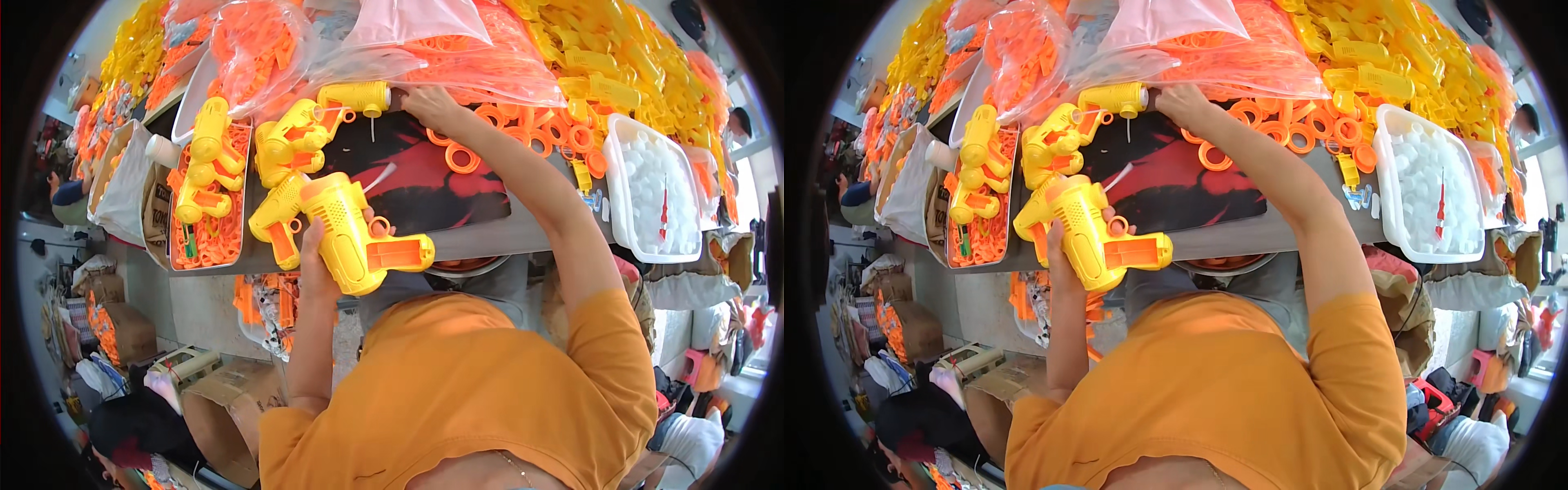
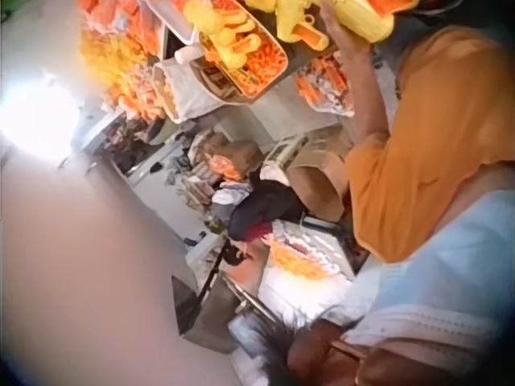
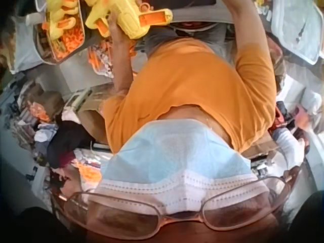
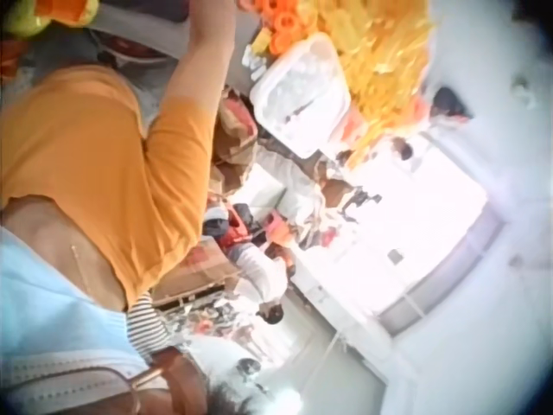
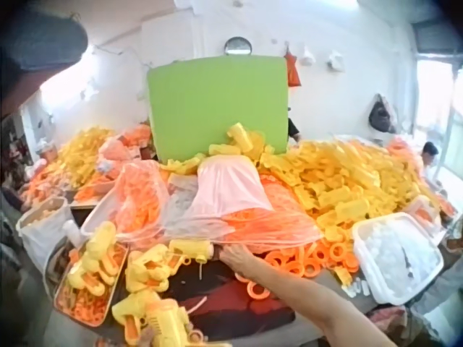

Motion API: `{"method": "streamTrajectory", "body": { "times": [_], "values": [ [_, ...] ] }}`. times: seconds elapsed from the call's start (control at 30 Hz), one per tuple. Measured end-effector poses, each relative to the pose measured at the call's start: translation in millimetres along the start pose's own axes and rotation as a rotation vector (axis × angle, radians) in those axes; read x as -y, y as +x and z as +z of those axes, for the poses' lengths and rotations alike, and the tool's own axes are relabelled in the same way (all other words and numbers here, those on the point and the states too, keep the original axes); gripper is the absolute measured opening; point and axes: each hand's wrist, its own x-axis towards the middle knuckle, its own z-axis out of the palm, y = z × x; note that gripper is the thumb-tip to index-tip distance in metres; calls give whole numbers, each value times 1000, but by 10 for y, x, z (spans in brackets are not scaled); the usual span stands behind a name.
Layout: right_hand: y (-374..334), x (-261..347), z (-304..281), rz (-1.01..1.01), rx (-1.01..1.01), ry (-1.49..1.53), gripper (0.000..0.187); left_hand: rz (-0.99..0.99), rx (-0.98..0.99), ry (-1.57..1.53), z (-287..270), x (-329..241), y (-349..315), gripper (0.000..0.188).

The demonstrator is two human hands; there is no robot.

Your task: Assembling yellow plastic toy guns by snapping on orange components at a factory workbench.

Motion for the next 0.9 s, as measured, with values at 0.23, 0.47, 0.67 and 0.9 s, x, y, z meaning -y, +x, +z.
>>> {"method": "streamTrajectory", "body": {
  "times": [0.23, 0.47, 0.67, 0.9],
  "values": [
    [-244, 82, -320, 149, -364, 460, 11, 38, -33, 133, 109, 11, 307, 66],
    [-968, 821, -1636, 651, -444, 2049, 19, 201, -157, 401, 253, 151, 803, 55],
    [-1233, 1281, -1659, 806, -473, 2135, 15, 450, -240, 609, 404, 512, 1019, 45],
    [-1290, 1304, -1573, 854, -558, 2037, 16, 487, -201, 749, 454, 604, 983, 56]
  ]
}}
